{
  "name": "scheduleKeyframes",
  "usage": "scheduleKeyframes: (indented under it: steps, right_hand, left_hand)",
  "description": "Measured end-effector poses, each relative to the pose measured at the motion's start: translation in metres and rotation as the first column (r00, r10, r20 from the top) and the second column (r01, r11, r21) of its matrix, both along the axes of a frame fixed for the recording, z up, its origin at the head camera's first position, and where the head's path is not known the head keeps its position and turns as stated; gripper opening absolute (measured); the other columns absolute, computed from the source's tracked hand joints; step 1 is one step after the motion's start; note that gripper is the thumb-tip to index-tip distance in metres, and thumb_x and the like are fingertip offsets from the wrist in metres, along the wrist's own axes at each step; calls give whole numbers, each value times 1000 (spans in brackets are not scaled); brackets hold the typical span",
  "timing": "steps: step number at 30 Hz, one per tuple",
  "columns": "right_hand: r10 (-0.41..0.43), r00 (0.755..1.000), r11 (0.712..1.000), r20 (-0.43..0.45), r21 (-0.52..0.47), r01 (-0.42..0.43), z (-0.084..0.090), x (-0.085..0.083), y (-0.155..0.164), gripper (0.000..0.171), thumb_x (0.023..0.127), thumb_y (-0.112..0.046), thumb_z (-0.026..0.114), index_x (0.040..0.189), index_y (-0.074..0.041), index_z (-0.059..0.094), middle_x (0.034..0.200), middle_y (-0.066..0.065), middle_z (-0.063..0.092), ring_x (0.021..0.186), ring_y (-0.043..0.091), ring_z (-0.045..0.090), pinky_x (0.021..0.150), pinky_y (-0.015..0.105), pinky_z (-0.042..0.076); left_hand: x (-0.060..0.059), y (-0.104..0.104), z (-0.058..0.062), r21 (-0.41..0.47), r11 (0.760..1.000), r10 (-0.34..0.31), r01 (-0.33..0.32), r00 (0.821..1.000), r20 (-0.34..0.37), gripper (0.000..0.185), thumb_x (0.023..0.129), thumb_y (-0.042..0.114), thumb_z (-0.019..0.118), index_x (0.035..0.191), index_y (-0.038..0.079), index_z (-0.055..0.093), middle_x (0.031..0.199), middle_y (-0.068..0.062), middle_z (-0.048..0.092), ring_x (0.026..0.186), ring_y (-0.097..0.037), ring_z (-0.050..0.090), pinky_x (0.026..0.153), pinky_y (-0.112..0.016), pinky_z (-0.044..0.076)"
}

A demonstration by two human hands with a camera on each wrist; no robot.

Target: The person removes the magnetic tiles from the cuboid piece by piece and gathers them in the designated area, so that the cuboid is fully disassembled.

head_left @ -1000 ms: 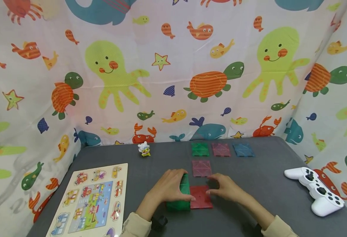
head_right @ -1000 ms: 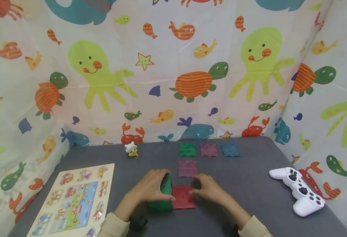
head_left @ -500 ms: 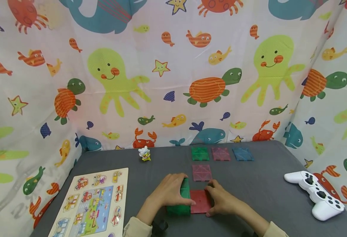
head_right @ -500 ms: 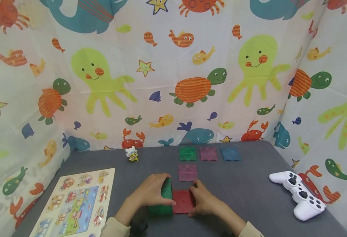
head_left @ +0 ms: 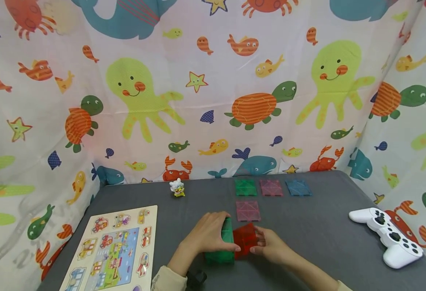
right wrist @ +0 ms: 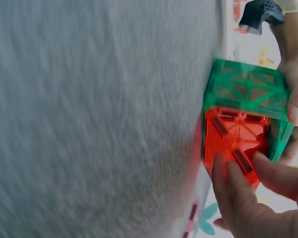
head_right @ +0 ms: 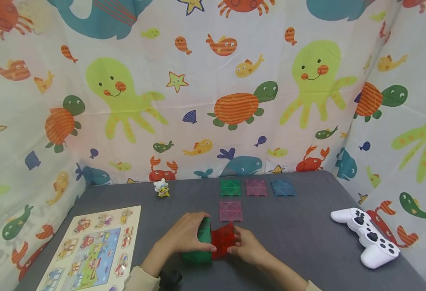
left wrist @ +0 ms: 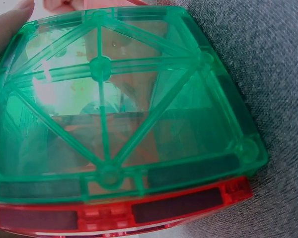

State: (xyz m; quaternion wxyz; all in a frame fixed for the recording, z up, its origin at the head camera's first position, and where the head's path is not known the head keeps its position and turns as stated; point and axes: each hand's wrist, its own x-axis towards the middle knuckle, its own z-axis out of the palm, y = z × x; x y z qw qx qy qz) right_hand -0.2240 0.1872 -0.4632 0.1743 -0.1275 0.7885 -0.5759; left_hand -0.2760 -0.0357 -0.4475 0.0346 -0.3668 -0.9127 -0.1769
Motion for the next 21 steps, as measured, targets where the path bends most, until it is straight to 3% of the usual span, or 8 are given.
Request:
scheduleKeyframes:
  steps: [4, 9, 14, 21]
  right_hand:
    - [9, 990, 977, 142, -211, 21, -1, -1, 5, 55, 86, 5, 52, 132, 23, 25, 126, 33, 49, 106, 25, 60, 84, 34, 51]
    - [-56, 987, 965, 149, -247, 92, 6, -4, 23, 54, 89, 2, 51, 129, 26, 25, 121, 32, 53, 96, 12, 63, 82, 30, 52]
    - [-148, 978, 932, 147, -310, 187, 19, -9, 53, 60, 92, 0, 48, 134, 25, 13, 131, 34, 43, 98, 6, 62, 86, 27, 50]
    - [-260, 953, 898, 156, -324, 298, 12, -23, 104, 63, 94, -4, 47, 137, 20, 8, 127, 17, 51, 95, 2, 61, 88, 28, 49]
  left_hand:
    - [0, 0, 1, -8, 1000, 10, -10, 1000, 9, 78, 67, 66, 65, 121, 11, 53, 106, 1, 61, 87, -12, 55, 83, -32, 44]
    - [0, 1, 0, -15, 1000, 5, -5, 1000, 5, 78, 67, 67, 64, 120, 11, 53, 106, 1, 61, 88, -12, 56, 84, -32, 45]
    - [-1, 2, 0, -26, 1000, -2, 2, 1000, -11, 81, 66, 70, 62, 121, 11, 53, 109, 1, 61, 91, -13, 56, 85, -33, 44]
    - [-1, 1, 1, -20, 1000, 6, -5, 1000, 13, 83, 65, 71, 62, 122, 11, 53, 108, 1, 61, 92, -13, 57, 87, -35, 44]
